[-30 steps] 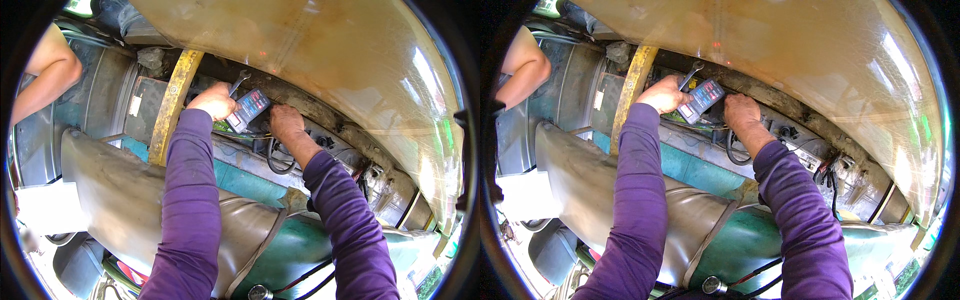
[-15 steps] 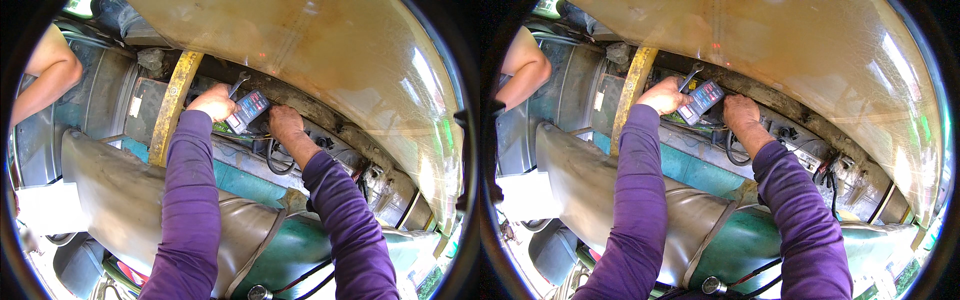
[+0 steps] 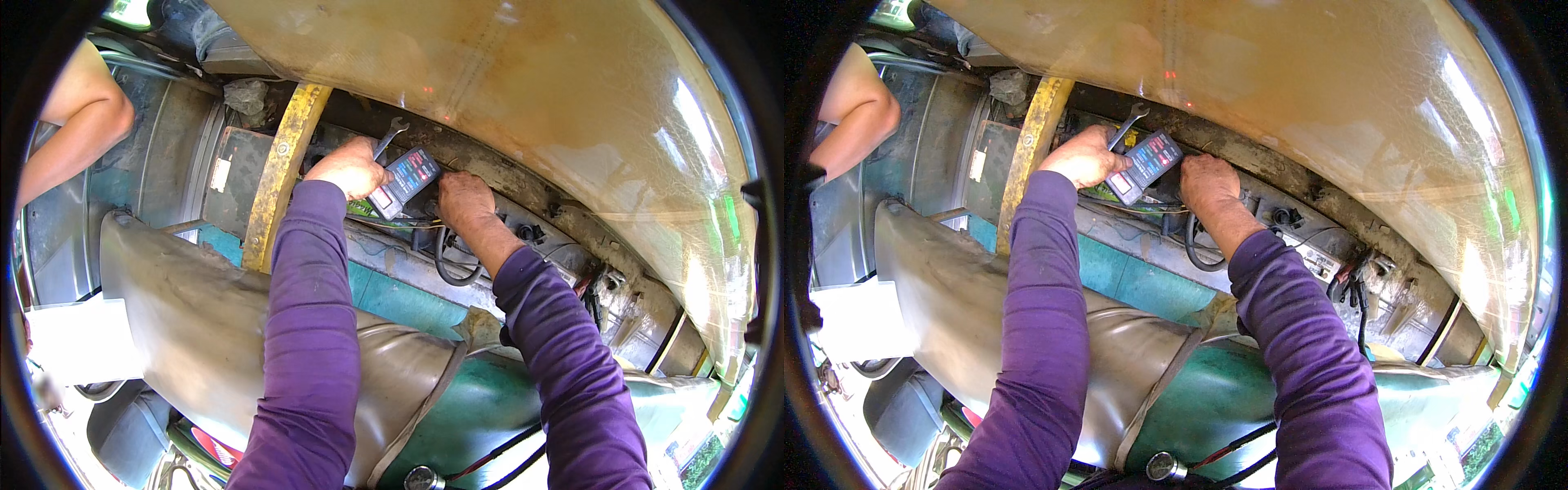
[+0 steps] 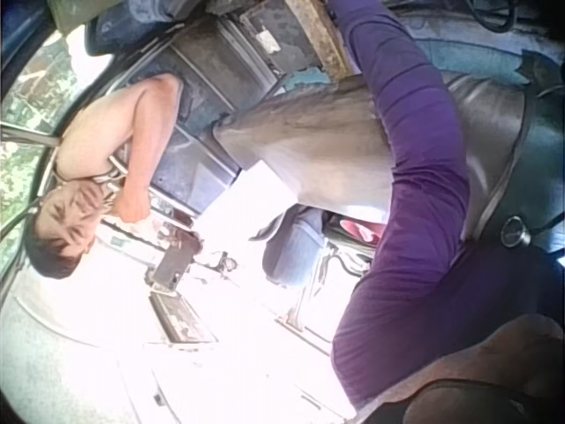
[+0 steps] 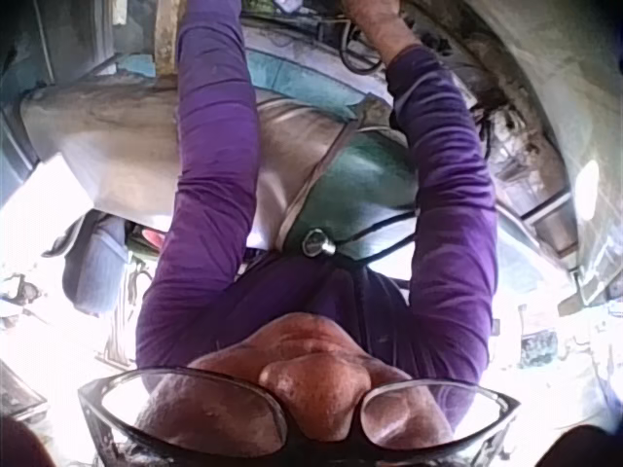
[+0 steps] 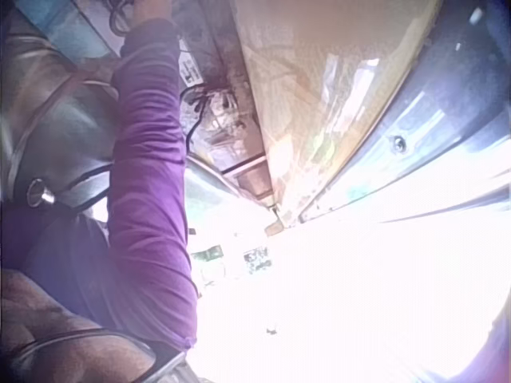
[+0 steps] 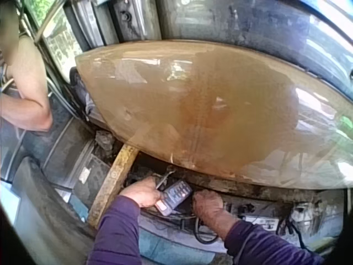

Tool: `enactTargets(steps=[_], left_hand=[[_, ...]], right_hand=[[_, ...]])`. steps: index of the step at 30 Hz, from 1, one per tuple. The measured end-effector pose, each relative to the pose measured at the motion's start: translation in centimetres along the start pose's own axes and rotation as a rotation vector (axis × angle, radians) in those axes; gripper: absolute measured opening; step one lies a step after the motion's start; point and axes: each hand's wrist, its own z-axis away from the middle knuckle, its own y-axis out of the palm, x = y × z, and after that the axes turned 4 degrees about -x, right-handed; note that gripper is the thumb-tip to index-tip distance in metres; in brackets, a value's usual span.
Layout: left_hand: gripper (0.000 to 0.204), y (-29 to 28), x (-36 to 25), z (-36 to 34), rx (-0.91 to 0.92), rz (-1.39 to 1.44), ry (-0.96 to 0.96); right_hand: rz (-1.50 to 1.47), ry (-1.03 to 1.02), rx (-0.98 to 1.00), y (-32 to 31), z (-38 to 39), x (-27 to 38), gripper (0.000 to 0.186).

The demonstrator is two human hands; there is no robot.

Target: The person uses a digital battery tester to check voltage on a vehicle battery and then uses a wrench to loosen and tighten battery terminal connections. The person repeatedly connects and disconnects the tester while adjusting the terminals.

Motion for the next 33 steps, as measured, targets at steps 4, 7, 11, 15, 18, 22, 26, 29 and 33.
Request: enactTargets(steps=[4,7,11,15,18,22,26,29,33], left_hand=[[0.045,0.1,0.2,-0.1,-0.010,-0.005,0.005],[0.046,0.1,0.3,-0.2,-0.012,-0.019,0.012],[0.046,0.2,0.4,-0.3,-0.011,-0.004,0.012],[0.043,0.2,0.5,-0.4,-0.023,-0.024,0.025],[0.041,0.3,0.8,-0.8,0.004,0.000,0.016],[0.036,0.7,1.3,-1.3,0.005,0.083,0.019],[0.031,1.5,1.5,-1.6,0.048,0.316,-0.075],[0.031,2.0,1.4,-1.3,0.155,0.565,-0.167],[0.034,2.5,1.2,-1.0,0.192,0.704,-0.186]], right_hand=[[0.003,-0.012,-0.009,0.2,0.0,-0.1,0.030],[0.001,-0.022,-0.010,0.1,0.0,-0.1,0.029],[-0.007,-0.009,0.002,-0.1,0.0,0.0,0.029],[0.007,-0.008,0.003,-0.1,0.0,0.1,0.029],[0.012,0.000,-0.005,-0.1,0.1,0.1,0.030],[-0.002,-0.001,0.005,-0.4,0.2,0.2,0.029],[0.002,-0.003,0.019,-0.8,0.4,0.3,0.027],[-0.010,0.014,0.006,-0.9,0.5,0.4,0.028],[-0.014,-0.015,0.006,-0.5,0.3,0.2,0.028]])
